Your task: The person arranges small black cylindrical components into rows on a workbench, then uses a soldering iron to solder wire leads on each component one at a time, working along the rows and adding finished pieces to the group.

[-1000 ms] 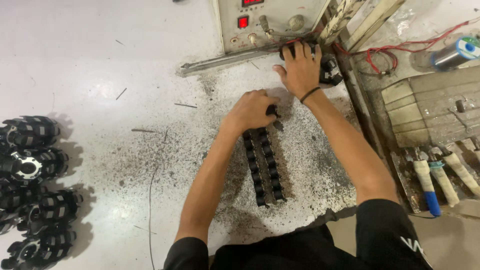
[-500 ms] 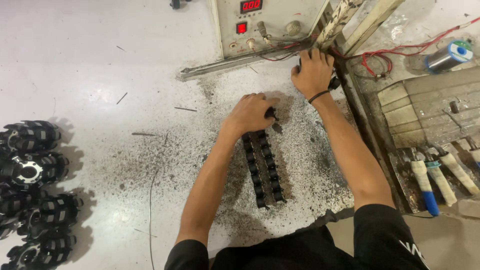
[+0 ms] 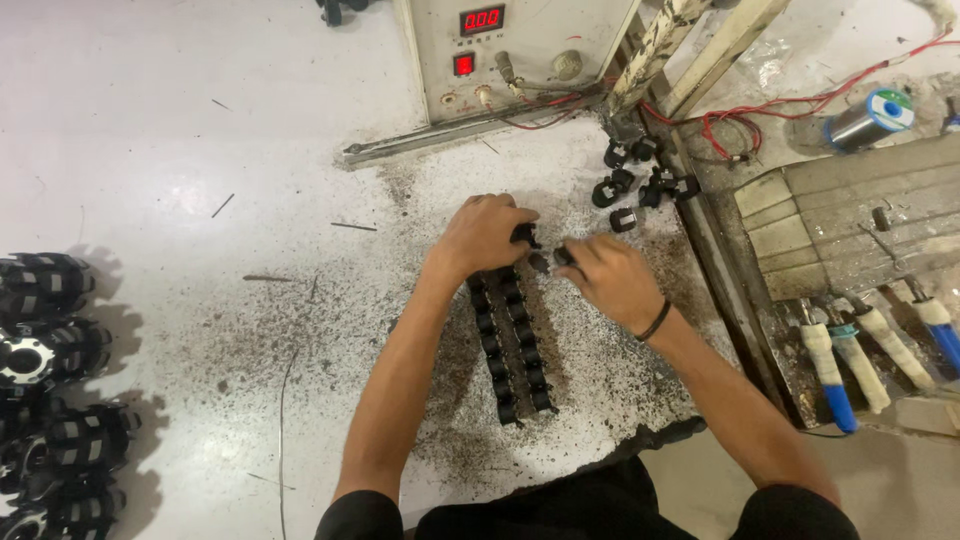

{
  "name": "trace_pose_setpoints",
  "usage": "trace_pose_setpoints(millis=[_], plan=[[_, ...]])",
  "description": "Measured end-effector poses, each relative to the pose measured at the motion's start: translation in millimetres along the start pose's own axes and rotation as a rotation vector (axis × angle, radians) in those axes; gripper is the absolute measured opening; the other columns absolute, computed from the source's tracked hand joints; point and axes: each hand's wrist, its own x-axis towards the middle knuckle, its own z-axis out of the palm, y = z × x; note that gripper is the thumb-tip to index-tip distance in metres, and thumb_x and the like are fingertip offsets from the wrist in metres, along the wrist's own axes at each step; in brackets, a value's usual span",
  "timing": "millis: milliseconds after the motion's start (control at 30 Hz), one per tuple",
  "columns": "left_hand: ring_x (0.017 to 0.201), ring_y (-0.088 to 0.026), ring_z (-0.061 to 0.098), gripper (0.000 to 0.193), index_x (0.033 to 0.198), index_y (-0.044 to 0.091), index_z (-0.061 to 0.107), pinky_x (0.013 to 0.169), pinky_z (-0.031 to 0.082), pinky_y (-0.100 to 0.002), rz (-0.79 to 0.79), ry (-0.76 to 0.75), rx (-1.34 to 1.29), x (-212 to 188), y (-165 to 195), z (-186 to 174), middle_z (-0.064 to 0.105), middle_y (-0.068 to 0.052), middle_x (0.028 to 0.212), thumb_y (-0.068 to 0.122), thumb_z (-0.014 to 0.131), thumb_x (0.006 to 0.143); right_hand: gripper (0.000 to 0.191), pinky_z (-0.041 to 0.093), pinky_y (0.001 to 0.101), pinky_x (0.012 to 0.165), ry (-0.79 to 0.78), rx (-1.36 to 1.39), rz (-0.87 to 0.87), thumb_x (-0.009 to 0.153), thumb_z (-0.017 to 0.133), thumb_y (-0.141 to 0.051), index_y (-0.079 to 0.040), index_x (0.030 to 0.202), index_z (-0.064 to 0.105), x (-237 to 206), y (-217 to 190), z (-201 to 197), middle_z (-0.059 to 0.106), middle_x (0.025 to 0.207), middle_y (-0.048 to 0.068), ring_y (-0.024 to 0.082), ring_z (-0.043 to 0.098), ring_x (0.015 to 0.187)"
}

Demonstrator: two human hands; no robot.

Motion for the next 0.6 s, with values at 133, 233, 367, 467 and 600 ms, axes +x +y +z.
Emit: trace_pose_setpoints(millis=[133, 233, 367, 467, 600], plan=[[0.103, -0.035, 0.067, 0.044, 0.119, 0.019, 0.076, 0.102, 0.047, -0.048, -0.001, -0.009, -0.021, 0, -6, 1, 0.071, -0.016, 0.103, 0.028, 0.076, 0.076, 0.039, 0.057, 0.0369, 0.057, -0.088, -0.011, -0.020, 0.084, 0.064, -0.002, 0.005, 0.122, 0.069, -19, -21, 13, 0.073, 0.084, 0.017, 0.027, 0.069, 0.068], [0.103, -0.035, 0.067, 0.040, 0.116, 0.021, 0.077, 0.100, 0.049, -0.047, -0.009, -0.019, -0.036, 1, -7, 1, 0.071, -0.016, 0.104, 0.028, 0.074, 0.077, 0.029, 0.055, 0.0403, 0.054, -0.140, 0.074, 0.204, 0.095, 0.070, -0.013, 0.007, 0.117, 0.070, -10, -28, 27, 0.073, 0.080, 0.018, 0.030, 0.069, 0.063], [0.104, -0.036, 0.067, 0.041, 0.118, 0.020, 0.076, 0.103, 0.047, -0.048, 0.014, -0.030, 0.002, 1, -2, -2, 0.070, -0.017, 0.104, 0.030, 0.074, 0.078, 0.015, 0.057, 0.0381, 0.061, -0.045, 0.112, 0.142, 0.097, 0.071, -0.016, -0.004, 0.105, 0.073, 12, -1, 21, 0.076, 0.090, 0.015, 0.025, 0.071, 0.069], [0.106, -0.038, 0.065, 0.044, 0.121, 0.021, 0.074, 0.104, 0.046, -0.049, 0.006, -0.059, 0.006, -2, 3, -6, 0.069, -0.019, 0.106, 0.033, 0.074, 0.079, 0.042, 0.055, 0.0416, 0.088, 0.142, -0.594, -0.006, 0.070, 0.067, -0.009, -0.003, 0.111, 0.076, 30, 38, 7, 0.077, 0.112, 0.014, 0.024, 0.069, 0.106], [0.110, -0.042, 0.061, 0.059, 0.125, 0.021, 0.072, 0.105, 0.043, -0.050, -0.004, -0.111, 0.056, -2, 8, -7, 0.066, -0.022, 0.106, 0.041, 0.080, 0.070, 0.038, 0.049, 0.0419, 0.107, -0.085, -0.403, 0.005, 0.089, 0.067, 0.006, -0.005, 0.124, 0.074, 21, 43, 6, 0.070, 0.120, 0.010, 0.025, 0.060, 0.116]])
